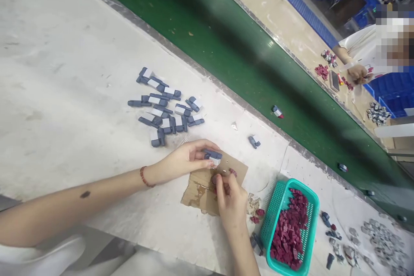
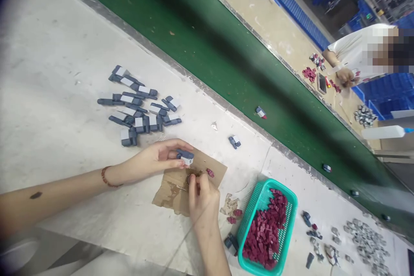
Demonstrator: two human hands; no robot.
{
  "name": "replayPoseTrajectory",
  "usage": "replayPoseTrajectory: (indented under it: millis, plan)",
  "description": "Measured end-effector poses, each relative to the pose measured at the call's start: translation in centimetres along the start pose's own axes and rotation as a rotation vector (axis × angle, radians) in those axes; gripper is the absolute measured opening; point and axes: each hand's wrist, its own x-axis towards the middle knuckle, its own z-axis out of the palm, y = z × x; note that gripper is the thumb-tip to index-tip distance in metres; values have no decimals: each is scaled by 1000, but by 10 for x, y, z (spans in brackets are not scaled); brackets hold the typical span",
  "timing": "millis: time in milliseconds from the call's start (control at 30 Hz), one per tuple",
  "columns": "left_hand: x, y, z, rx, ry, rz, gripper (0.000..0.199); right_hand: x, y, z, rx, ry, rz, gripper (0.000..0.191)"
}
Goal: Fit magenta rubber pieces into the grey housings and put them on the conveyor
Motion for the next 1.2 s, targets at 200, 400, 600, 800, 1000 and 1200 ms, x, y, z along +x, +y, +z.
replayPoseTrajectory:
  millis: [200, 400, 600, 800, 1000, 1200]
  plan:
    - [-1, -5, 1, 4, -33, 14, 24, -1, -2, -1, -53, -9, -17, 27]
    - [-2, 0, 4, -129, -34, -26, 36, -1, -2, -1, -42, -49, -32, 27]
    - [-5, 5, 1, -184, -106, -172, 41, -1, -3, -3, 7, -86, 14, 26]
    - [-4, 1, 0, -153, -161, -202, 47, 1, -1, -1, 103, -52, 92, 24]
    - [-11, -4, 4, 366, -89, 37, 36, 2, -3, -4, 476, 36, 360, 34]
    - [-16, -6, 6, 676, -235, 273, 32, 10, -8, -11, 925, 128, 512, 47]
